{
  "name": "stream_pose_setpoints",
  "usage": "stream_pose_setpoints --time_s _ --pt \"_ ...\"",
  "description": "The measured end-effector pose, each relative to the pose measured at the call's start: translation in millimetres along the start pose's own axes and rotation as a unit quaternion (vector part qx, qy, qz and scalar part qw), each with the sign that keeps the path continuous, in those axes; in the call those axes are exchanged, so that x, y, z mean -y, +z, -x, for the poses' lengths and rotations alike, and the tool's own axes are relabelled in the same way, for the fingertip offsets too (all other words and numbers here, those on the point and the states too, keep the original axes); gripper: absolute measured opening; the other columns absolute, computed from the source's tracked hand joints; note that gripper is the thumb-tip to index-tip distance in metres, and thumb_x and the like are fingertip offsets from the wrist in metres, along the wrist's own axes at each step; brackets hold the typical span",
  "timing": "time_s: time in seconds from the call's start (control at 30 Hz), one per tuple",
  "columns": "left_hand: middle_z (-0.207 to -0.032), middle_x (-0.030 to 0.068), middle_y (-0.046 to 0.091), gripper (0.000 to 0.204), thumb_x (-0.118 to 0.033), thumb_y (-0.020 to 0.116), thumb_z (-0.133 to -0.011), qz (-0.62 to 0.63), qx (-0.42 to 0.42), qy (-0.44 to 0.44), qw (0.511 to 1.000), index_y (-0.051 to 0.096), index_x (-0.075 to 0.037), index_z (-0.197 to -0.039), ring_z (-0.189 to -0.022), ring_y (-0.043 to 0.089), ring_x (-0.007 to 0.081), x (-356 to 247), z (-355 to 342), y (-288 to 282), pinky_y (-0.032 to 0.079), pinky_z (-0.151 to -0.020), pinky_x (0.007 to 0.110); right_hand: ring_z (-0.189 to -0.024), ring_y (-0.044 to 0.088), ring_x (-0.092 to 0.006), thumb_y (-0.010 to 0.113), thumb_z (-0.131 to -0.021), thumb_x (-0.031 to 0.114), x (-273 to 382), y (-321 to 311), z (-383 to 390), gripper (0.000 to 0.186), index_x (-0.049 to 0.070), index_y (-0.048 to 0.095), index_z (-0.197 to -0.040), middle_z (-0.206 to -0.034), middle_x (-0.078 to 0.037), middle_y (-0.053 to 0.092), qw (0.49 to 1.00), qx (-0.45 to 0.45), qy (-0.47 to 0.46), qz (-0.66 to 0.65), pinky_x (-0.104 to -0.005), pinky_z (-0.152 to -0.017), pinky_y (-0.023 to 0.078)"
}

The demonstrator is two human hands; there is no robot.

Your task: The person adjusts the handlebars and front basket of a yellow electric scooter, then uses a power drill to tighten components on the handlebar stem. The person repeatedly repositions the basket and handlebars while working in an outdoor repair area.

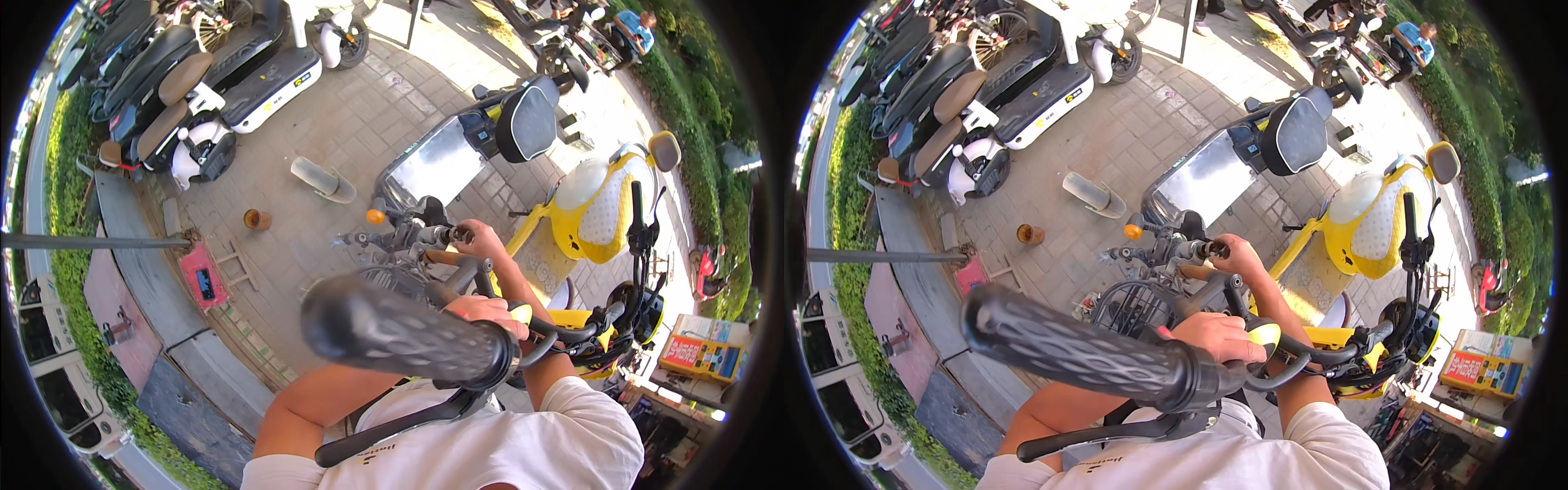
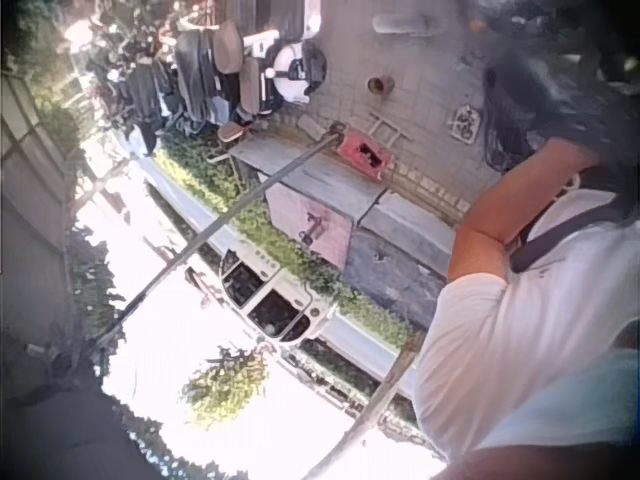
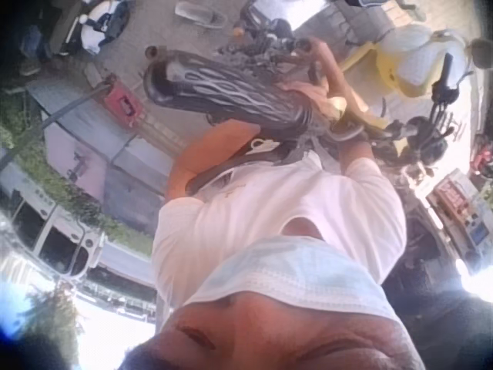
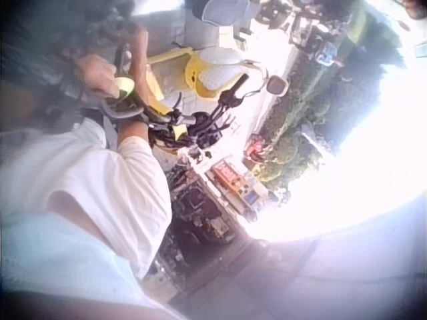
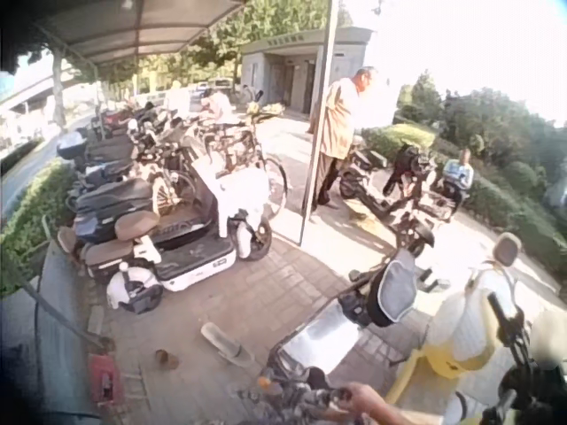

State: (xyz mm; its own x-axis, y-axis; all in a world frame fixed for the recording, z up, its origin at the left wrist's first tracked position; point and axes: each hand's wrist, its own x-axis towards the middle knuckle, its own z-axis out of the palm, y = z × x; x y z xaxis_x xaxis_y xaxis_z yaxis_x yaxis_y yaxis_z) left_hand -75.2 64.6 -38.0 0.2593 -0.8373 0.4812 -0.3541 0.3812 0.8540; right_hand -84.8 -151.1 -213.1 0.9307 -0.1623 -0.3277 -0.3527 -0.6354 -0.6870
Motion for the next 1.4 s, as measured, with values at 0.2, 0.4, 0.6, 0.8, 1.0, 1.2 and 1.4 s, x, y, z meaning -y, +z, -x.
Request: stream_pose_setpoints --time_s 0.2,0.4,0.6,0.8,1.0,1.2,1.4 --pt "-0.072 0.0028 0.057 0.039 0.003 0.066 -0.067 -0.019 -0.007 -0.017 1.000 0.066 -0.008 -0.104 -0.067 0.053 0.0246 -11.9 19.9 -4.6 0.043 -0.061 0.036 -0.094 0.062 -0.0348 0.075 -0.071 0.023 13.3 9.5 3.4 0.040 0.004 0.065 -0.104 -0.102 -0.014 0.061 0.994 -0.042 -0.072 0.075 -0.0409 -0.083 0.052" --pt "-0.072 0.0037 0.054 0.040 0.000 0.067 -0.063 -0.013 0.006 -0.054 0.998 0.064 -0.011 -0.102 -0.071 0.054 0.0252 -18.8 25.1 -2.8 0.046 -0.065 0.038 -0.094 0.063 -0.0352 0.070 -0.070 0.021 19.9 12.9 1.4 0.036 0.004 0.065 -0.101 -0.100 -0.015 0.061 0.991 -0.035 -0.055 0.116 -0.0429 -0.081 0.052" --pt "-0.074 0.0029 0.061 0.035 0.000 0.069 -0.071 -0.008 0.001 -0.043 0.999 0.067 -0.007 -0.106 -0.066 0.054 0.0236 -22.6 23.2 -5.6 0.042 -0.060 0.035 -0.093 0.064 -0.0362 0.069 -0.070 0.019 24.1 10.7 3.2 0.036 0.005 0.065 -0.103 -0.100 -0.014 0.061 0.993 -0.037 -0.038 0.106 -0.0435 -0.081 0.053" --pt "-0.074 0.0027 0.058 0.041 -0.003 0.066 -0.066 -0.003 0.025 -0.048 0.999 0.063 -0.008 -0.107 -0.070 0.055 0.0254 -22.3 22.3 -10.5 0.045 -0.065 0.037 -0.094 0.063 -0.0363 0.069 -0.071 0.016 24.7 14.9 0.6 0.034 0.007 0.066 -0.104 -0.100 -0.015 0.061 0.995 -0.046 -0.046 0.072 -0.0443 -0.082 0.052" --pt "-0.073 0.0029 0.058 0.039 -0.004 0.067 -0.067 0.005 0.039 -0.043 0.998 0.064 -0.007 -0.106 -0.068 0.054 0.0259 -17.3 20.7 -13.0 0.044 -0.064 0.037 -0.089 0.065 -0.0373 0.071 -0.070 0.020 15.3 19.0 -1.3 0.031 0.005 0.068 -0.097 -0.096 -0.017 0.064 0.995 -0.053 -0.024 0.082 -0.0446 -0.080 0.053" --pt "-0.073 0.0001 0.062 0.040 -0.003 0.071 -0.069 0.005 0.037 -0.027 0.999 0.066 -0.007 -0.109 -0.063 0.054 0.0200 -10.8 21.5 -12.8 0.041 -0.059 0.032 -0.086 0.066 -0.0384 0.071 -0.071 0.028 23.7 15.1 -3.7 0.033 0.002 0.069 -0.091 -0.092 -0.019 0.066 0.992 -0.019 0.027 0.120 -0.0455 -0.079 0.054" --pt "-0.070 0.0005 0.060 0.039 -0.001 0.070 -0.068 -0.002 0.031 -0.027 0.999 0.066 -0.007 -0.106 -0.061 0.052 0.0197 -13.5 19.7 -9.9 0.039 -0.058 0.032 -0.088 0.065 -0.0387 0.071 -0.073 0.032 17.8 20.6 -2.0 0.040 0.003 0.067 -0.100 -0.093 -0.019 0.065 0.993 -0.061 -0.026 0.094 -0.0459 -0.078 0.054"
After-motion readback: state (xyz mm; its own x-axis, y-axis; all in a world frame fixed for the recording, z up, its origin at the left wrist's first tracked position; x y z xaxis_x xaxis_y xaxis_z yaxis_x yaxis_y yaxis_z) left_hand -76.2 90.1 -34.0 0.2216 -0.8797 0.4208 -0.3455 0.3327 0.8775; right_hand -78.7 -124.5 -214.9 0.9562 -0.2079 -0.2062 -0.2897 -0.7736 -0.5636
